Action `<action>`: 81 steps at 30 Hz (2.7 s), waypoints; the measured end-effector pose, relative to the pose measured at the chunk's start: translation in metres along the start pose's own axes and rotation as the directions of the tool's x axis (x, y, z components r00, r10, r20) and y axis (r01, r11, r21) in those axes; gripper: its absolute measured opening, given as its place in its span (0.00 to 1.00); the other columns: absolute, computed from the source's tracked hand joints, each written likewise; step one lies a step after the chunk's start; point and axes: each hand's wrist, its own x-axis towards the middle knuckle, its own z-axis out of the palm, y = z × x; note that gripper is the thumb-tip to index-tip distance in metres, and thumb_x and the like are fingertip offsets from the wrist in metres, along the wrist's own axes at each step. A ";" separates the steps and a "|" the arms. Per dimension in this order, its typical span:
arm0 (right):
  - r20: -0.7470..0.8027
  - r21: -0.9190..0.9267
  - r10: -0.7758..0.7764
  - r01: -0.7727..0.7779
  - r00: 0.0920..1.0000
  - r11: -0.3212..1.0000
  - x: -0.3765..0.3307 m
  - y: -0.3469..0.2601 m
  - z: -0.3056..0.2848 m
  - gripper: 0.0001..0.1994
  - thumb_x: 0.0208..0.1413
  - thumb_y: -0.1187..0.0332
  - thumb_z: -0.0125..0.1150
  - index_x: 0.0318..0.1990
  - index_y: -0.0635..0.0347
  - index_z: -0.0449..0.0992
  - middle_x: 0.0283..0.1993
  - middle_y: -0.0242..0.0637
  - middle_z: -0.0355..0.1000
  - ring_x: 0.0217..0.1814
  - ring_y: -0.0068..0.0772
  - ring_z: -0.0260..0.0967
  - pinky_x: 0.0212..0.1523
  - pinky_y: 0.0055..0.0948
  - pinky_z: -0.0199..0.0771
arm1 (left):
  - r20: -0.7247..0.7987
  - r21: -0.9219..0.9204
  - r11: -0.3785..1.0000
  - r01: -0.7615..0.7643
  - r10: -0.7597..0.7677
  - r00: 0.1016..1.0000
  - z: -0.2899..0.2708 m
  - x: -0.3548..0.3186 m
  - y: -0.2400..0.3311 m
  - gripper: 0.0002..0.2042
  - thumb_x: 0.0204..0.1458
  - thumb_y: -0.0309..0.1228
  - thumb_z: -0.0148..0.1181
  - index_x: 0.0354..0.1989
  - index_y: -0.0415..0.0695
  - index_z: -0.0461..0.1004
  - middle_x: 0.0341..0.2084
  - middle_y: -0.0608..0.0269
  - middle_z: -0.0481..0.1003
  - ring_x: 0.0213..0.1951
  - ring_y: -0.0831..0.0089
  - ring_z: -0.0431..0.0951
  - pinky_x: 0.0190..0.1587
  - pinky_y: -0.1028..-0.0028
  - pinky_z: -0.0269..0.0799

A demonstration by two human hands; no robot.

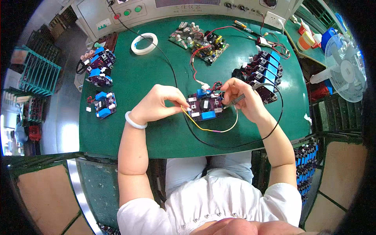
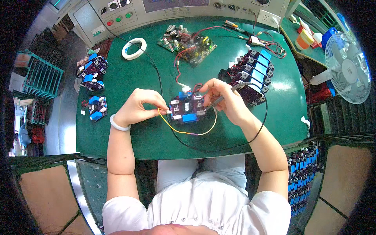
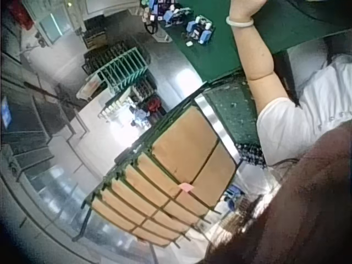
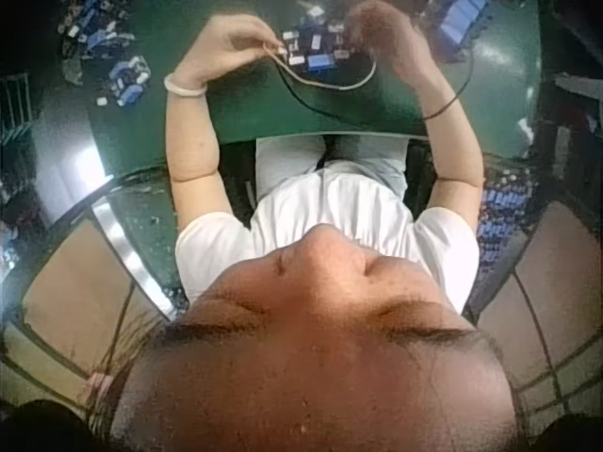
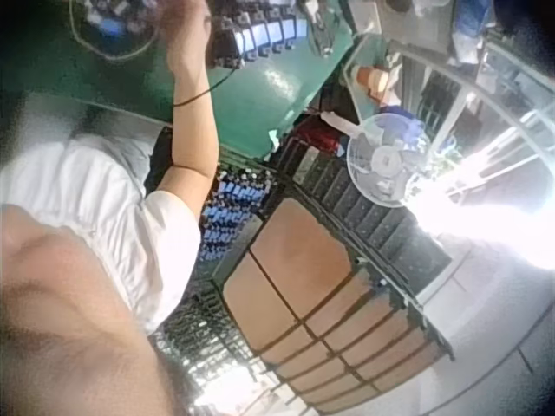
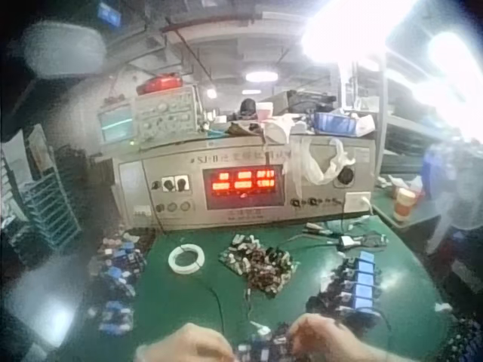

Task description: Use multimeter probes to test voltage or continuity on assembled electronic circuit boards.

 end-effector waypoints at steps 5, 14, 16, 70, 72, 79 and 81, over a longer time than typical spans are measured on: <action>-0.039 -0.006 -0.037 0.036 0.999 0.999 0.008 0.004 -0.005 0.24 0.66 0.47 0.35 0.46 0.54 0.73 0.30 0.27 0.72 0.27 0.12 0.60 0.25 0.16 0.48 | -0.012 0.017 1.000 -0.020 0.020 1.000 0.004 0.001 -0.002 0.07 0.41 0.18 0.69 0.31 0.40 0.82 0.30 0.58 0.82 0.34 0.68 0.82 0.38 0.72 0.77; -0.121 -0.150 -0.331 0.312 0.936 0.938 0.007 0.031 -0.013 0.27 0.67 0.46 0.34 0.41 0.61 0.73 0.24 0.24 0.60 0.23 0.14 0.55 0.24 0.18 0.55 | 0.003 0.052 0.998 0.022 -0.022 1.000 0.006 0.002 0.000 0.07 0.42 0.18 0.69 0.31 0.39 0.82 0.30 0.57 0.81 0.33 0.66 0.82 0.37 0.72 0.77; -0.101 -0.111 -0.228 0.217 0.969 0.970 0.003 0.028 -0.014 0.27 0.67 0.46 0.34 0.41 0.61 0.73 0.24 0.25 0.60 0.23 0.15 0.54 0.23 0.19 0.54 | 0.003 0.059 0.998 0.022 -0.022 1.000 0.008 0.003 0.000 0.07 0.42 0.19 0.69 0.31 0.39 0.82 0.30 0.57 0.81 0.33 0.66 0.82 0.36 0.72 0.77; 0.088 -0.447 -0.304 0.310 0.949 0.839 0.010 0.021 -0.003 0.09 0.52 0.70 0.58 0.27 0.67 0.69 0.21 0.37 0.66 0.24 0.26 0.61 0.26 0.29 0.62 | 0.005 0.034 0.997 0.070 -0.070 0.998 0.007 0.002 -0.004 0.06 0.43 0.22 0.71 0.31 0.40 0.83 0.30 0.58 0.81 0.34 0.68 0.81 0.38 0.72 0.76; 0.072 -0.436 -0.301 0.302 0.951 0.848 0.006 0.022 -0.004 0.10 0.53 0.68 0.58 0.26 0.66 0.69 0.21 0.37 0.66 0.24 0.26 0.61 0.26 0.28 0.62 | 0.010 0.018 0.999 0.032 -0.032 0.999 0.009 0.003 -0.006 0.06 0.43 0.22 0.71 0.32 0.40 0.82 0.30 0.58 0.81 0.34 0.67 0.82 0.38 0.72 0.76; 0.055 -0.446 -0.266 0.262 0.962 0.856 0.003 0.029 -0.005 0.08 0.51 0.71 0.58 0.25 0.66 0.70 0.20 0.36 0.66 0.23 0.24 0.61 0.25 0.27 0.60 | 0.022 -0.064 0.998 0.021 -0.019 1.000 0.014 0.000 -0.009 0.06 0.45 0.23 0.70 0.33 0.42 0.82 0.32 0.59 0.80 0.35 0.67 0.81 0.38 0.72 0.76; 0.035 -0.405 -0.258 0.250 0.965 0.879 0.004 0.029 -0.003 0.08 0.51 0.71 0.57 0.25 0.67 0.70 0.21 0.37 0.67 0.23 0.24 0.61 0.25 0.26 0.61 | 0.028 -0.038 0.999 0.017 -0.016 0.999 0.012 -0.001 -0.009 0.06 0.45 0.23 0.70 0.33 0.41 0.82 0.32 0.59 0.80 0.35 0.67 0.81 0.38 0.71 0.76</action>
